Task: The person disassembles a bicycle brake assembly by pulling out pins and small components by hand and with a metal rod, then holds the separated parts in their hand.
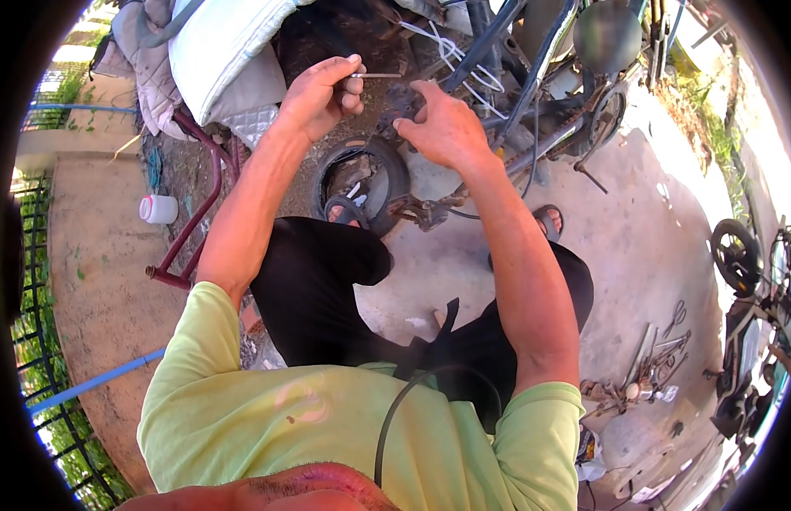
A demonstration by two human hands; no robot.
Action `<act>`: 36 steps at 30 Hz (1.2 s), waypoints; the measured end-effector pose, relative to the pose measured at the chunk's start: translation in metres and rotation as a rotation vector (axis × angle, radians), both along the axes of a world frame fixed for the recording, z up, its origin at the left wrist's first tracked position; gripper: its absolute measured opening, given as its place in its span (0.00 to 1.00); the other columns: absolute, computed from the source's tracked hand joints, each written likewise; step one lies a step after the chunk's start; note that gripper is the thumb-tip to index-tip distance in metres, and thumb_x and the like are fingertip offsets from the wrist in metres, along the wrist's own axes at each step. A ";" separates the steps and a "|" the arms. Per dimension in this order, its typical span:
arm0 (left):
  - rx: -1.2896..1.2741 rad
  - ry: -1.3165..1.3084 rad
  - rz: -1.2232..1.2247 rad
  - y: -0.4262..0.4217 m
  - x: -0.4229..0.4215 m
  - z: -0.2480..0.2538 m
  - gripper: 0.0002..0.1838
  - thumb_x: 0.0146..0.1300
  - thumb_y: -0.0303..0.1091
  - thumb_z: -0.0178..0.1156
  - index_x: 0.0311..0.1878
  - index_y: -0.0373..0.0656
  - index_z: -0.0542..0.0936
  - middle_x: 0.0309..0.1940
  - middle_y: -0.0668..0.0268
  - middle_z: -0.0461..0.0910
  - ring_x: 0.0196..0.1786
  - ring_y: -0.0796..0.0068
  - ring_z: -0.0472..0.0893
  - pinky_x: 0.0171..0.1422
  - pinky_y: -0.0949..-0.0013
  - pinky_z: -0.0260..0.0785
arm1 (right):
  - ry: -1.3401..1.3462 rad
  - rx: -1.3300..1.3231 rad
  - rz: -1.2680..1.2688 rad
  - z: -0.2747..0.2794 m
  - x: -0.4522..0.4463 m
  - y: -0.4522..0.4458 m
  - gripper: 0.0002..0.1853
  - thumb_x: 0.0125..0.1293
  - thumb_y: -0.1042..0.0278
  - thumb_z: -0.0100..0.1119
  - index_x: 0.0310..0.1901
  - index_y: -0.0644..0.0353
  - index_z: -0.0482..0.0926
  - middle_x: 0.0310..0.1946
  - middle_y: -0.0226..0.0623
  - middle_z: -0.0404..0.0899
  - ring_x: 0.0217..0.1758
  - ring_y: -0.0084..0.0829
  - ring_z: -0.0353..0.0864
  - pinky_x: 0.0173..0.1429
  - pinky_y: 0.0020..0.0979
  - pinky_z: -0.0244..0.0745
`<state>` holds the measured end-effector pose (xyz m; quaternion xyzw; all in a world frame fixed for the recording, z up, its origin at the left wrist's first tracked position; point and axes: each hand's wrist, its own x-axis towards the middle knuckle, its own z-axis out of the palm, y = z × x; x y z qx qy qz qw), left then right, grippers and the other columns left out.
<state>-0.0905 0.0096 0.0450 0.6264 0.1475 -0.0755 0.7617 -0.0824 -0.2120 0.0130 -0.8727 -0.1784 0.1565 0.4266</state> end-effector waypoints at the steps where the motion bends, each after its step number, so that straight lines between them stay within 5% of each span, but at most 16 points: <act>1: -0.007 -0.003 -0.006 0.000 -0.001 0.001 0.10 0.73 0.39 0.63 0.42 0.41 0.82 0.26 0.70 0.79 0.24 0.80 0.75 0.37 0.68 0.75 | -0.010 -0.002 -0.001 -0.001 0.000 0.000 0.38 0.60 0.53 0.70 0.70 0.57 0.71 0.39 0.39 0.88 0.47 0.43 0.87 0.54 0.41 0.79; 4: 0.001 -0.037 -0.026 0.001 -0.002 0.003 0.09 0.73 0.37 0.63 0.43 0.41 0.83 0.27 0.70 0.81 0.25 0.79 0.77 0.38 0.69 0.76 | -0.047 0.022 -0.004 -0.005 0.001 0.001 0.37 0.61 0.55 0.70 0.71 0.59 0.71 0.33 0.37 0.87 0.40 0.37 0.86 0.48 0.37 0.78; 6: 0.045 -0.095 -0.041 0.002 -0.004 0.002 0.08 0.73 0.36 0.63 0.46 0.41 0.84 0.29 0.69 0.82 0.27 0.79 0.79 0.39 0.70 0.76 | -0.018 0.006 -0.001 0.001 0.001 -0.001 0.37 0.61 0.54 0.70 0.70 0.57 0.72 0.37 0.38 0.88 0.44 0.41 0.87 0.52 0.40 0.79; 12: 0.435 -0.257 -0.173 -0.004 -0.003 -0.009 0.12 0.73 0.33 0.63 0.54 0.42 0.86 0.36 0.68 0.85 0.37 0.79 0.83 0.47 0.72 0.77 | -0.046 0.003 -0.003 -0.003 0.001 0.000 0.37 0.61 0.56 0.70 0.71 0.57 0.71 0.34 0.36 0.87 0.40 0.36 0.86 0.49 0.37 0.78; 16: 1.002 -0.605 -0.230 -0.002 0.002 -0.021 0.13 0.66 0.30 0.67 0.54 0.43 0.86 0.42 0.67 0.85 0.45 0.72 0.84 0.51 0.69 0.75 | -0.056 0.013 -0.005 -0.004 0.001 -0.001 0.36 0.61 0.56 0.70 0.71 0.56 0.71 0.34 0.36 0.87 0.41 0.36 0.86 0.49 0.37 0.78; 23: 1.116 -0.758 -0.370 -0.012 0.010 -0.023 0.14 0.60 0.32 0.68 0.49 0.45 0.87 0.44 0.62 0.83 0.48 0.59 0.84 0.52 0.60 0.76 | -0.037 0.023 0.002 -0.004 0.002 -0.003 0.36 0.61 0.58 0.69 0.71 0.56 0.71 0.35 0.36 0.88 0.42 0.37 0.86 0.51 0.37 0.79; 36: 1.287 -0.871 -0.410 -0.012 0.018 -0.028 0.10 0.61 0.33 0.65 0.45 0.46 0.85 0.43 0.61 0.83 0.46 0.54 0.83 0.50 0.56 0.76 | -0.029 0.037 0.000 -0.004 0.002 -0.002 0.35 0.58 0.56 0.69 0.68 0.55 0.73 0.38 0.37 0.89 0.46 0.44 0.87 0.53 0.43 0.80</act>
